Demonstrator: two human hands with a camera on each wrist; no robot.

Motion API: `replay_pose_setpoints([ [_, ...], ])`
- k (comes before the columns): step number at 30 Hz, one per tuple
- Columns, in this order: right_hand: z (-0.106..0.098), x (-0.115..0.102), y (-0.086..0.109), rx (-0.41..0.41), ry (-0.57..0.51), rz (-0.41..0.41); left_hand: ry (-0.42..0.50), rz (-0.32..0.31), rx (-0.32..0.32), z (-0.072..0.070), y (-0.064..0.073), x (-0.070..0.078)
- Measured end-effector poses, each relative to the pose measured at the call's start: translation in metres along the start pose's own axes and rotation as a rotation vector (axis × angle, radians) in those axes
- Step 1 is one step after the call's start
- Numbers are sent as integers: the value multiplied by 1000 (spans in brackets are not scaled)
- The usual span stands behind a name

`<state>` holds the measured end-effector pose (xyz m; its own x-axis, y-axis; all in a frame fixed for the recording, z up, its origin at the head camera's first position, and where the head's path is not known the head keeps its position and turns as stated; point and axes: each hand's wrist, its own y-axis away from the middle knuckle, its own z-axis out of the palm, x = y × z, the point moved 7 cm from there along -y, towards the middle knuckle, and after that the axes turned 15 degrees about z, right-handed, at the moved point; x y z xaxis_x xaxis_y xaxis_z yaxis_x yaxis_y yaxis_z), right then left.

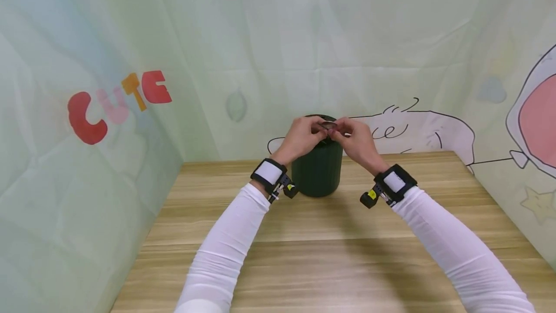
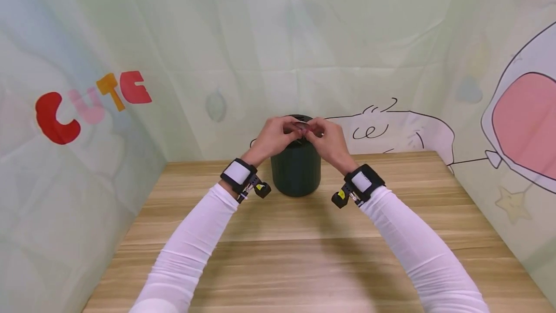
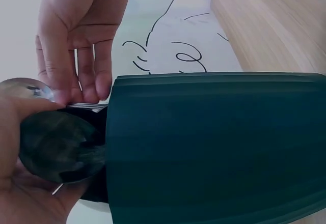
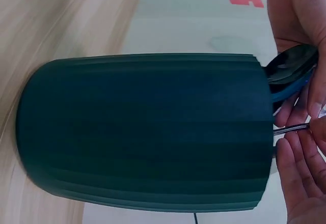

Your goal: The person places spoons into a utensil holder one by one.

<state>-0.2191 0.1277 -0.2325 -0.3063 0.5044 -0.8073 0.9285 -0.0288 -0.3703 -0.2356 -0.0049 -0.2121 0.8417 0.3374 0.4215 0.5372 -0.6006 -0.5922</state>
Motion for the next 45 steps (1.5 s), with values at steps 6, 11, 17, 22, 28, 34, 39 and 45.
replay_pose_setpoints([
  [6, 1, 4, 4, 98, 112, -59, -27, -17, -49, 4, 2, 0],
  [11, 3, 8, 7, 137, 164, -87, -102, -24, -104, 10, 3, 1],
  [17, 8, 16, 7, 133, 213, -68, -205, -22, -165, 17, 4, 1],
  [22, 10, 19, 6, 127, 226, -69, -241, -9, -177, 18, 4, -2],
  [28, 11, 22, 3, 100, 210, -67, -227, -7, -159, 16, 4, -7],
  [34, 9, 21, 1, 68, 204, -80, -205, 48, -120, 11, 4, -2],
  [39, 4, 8, 10, 101, 250, -209, -263, 148, -129, 2, 17, 16],
  [45, -1, -10, 38, 153, 445, -365, -436, 256, -169, -4, 54, 41],
])
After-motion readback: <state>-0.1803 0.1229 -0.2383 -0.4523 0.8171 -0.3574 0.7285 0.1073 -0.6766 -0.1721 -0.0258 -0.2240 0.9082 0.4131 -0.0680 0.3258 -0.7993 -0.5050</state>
